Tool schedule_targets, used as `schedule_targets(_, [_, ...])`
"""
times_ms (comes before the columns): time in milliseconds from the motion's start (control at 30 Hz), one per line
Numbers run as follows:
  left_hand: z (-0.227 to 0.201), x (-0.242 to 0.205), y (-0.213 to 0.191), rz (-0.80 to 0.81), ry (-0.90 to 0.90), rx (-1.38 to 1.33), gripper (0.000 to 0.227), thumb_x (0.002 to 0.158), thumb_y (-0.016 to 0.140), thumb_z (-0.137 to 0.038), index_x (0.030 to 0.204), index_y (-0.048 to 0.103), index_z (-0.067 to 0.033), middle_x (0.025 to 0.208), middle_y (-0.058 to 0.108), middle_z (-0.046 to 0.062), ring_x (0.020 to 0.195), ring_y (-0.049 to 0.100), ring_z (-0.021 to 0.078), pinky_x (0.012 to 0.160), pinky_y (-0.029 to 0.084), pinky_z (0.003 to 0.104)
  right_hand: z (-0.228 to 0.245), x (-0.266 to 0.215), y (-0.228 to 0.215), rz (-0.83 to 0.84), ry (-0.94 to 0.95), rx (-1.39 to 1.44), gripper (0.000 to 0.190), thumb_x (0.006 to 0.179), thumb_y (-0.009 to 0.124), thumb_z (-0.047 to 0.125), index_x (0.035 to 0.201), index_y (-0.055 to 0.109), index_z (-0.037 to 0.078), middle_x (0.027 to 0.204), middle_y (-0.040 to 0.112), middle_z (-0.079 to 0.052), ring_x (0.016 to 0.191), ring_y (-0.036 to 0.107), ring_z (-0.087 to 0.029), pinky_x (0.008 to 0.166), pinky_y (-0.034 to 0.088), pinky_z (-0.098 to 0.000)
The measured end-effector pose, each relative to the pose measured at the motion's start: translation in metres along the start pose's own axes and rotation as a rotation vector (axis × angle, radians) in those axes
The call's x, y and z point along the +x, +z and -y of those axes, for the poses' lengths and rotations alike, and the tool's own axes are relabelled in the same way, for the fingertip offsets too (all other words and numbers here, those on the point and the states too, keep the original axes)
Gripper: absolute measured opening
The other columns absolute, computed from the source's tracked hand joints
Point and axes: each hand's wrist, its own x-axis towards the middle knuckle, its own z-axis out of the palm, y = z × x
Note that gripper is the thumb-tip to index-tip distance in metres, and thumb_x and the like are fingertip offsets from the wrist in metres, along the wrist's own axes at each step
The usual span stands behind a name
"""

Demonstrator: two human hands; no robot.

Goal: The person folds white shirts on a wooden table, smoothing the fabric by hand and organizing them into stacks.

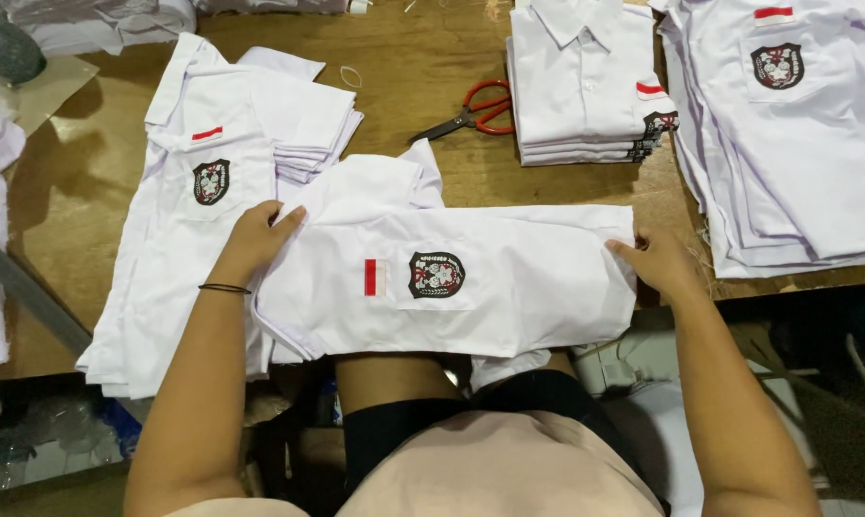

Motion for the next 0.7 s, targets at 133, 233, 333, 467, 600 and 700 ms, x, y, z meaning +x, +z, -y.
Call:
schedule_targets(133, [-0.048, -0.037, -0.014, -0.072, 0.155, -0.160, 0.029, 0.104, 0.061, -0.039, 0.114, 0.068, -0.0123, 0.095, 0.069, 0.014, 0.096, 0.065, 0.0305, 0.088, 0.048, 0.046, -0.015, 0.010, 0.012, -0.209, 0.009, 0.170, 0.033, 0.096, 0.080, 0.052, 0.107, 0.077, 0.021, 0.103, 0.074, -0.004, 0.092, 0.071, -0.029, 0.074, 0.055, -0.0431])
schedule_targets(233, [-0.079, -0.080, -0.031, -0.176, 0.279, -0.233, 0.027, 0.109, 0.057, -0.038, 0.115, 0.064, -0.0119, 0.096, 0.068, 0.020, 0.097, 0.065, 0.0352, 0.092, 0.048, 0.051, -0.005, -0.013, -0.009, -0.433, -0.339, 0.649, 0.014, 0.108, 0.075, 0.014, 0.114, 0.071, 0.001, 0.133, 0.056, -0.012, 0.110, 0.060, -0.024, 0.102, 0.049, -0.0383])
schedule_targets(333, [-0.091, -0.108, -0.039, -0.283, 0.477, -0.344, 0.031, 0.108, 0.053, -0.040, 0.111, 0.055, -0.0096, 0.099, 0.058, -0.002, 0.095, 0.052, 0.0097, 0.086, 0.043, 0.026, 0.023, -0.043, -0.042, -0.480, -0.492, 0.741, 0.035, 0.110, 0.063, 0.038, 0.088, 0.054, 0.012, 0.152, 0.055, -0.010, 0.144, 0.050, -0.025, 0.120, 0.038, -0.0444])
schedule_targets(467, [-0.092, -0.141, -0.045, -0.580, 0.621, -0.321, 0.027, 0.112, 0.056, -0.031, 0.109, 0.055, -0.0047, 0.095, 0.051, 0.003, 0.088, 0.047, 0.0155, 0.082, 0.040, 0.030, 0.005, -0.038, -0.046, -0.575, -0.533, 0.993, 0.025, 0.113, 0.065, 0.029, 0.100, 0.050, 0.014, 0.101, 0.047, 0.002, 0.099, 0.044, -0.013, 0.092, 0.034, -0.0308])
schedule_targets(600, [-0.070, -0.191, -0.039, -0.931, 0.681, -0.289, 0.036, 0.109, 0.064, -0.032, 0.099, 0.053, 0.0004, 0.089, 0.047, 0.009, 0.080, 0.042, 0.0191, 0.075, 0.034, 0.035, -0.040, -0.034, -0.052, -0.800, -0.554, 1.166, 0.042, 0.106, 0.083, 0.041, 0.098, 0.050, 0.016, 0.090, 0.041, 0.006, 0.089, 0.041, -0.007, 0.088, 0.034, -0.0262])
schedule_targets(700, [-0.043, -0.240, -0.031, -1.258, 0.622, -0.393, 0.016, 0.100, 0.065, -0.006, 0.100, 0.055, 0.0073, 0.079, 0.050, 0.014, 0.068, 0.034, 0.0166, 0.066, 0.026, 0.036, -0.056, -0.041, -0.070, -1.142, -0.386, 1.156, 0.020, 0.104, 0.071, 0.001, 0.091, 0.057, 0.009, 0.098, 0.063, -0.007, 0.093, 0.058, -0.020, 0.089, 0.056, -0.0425])
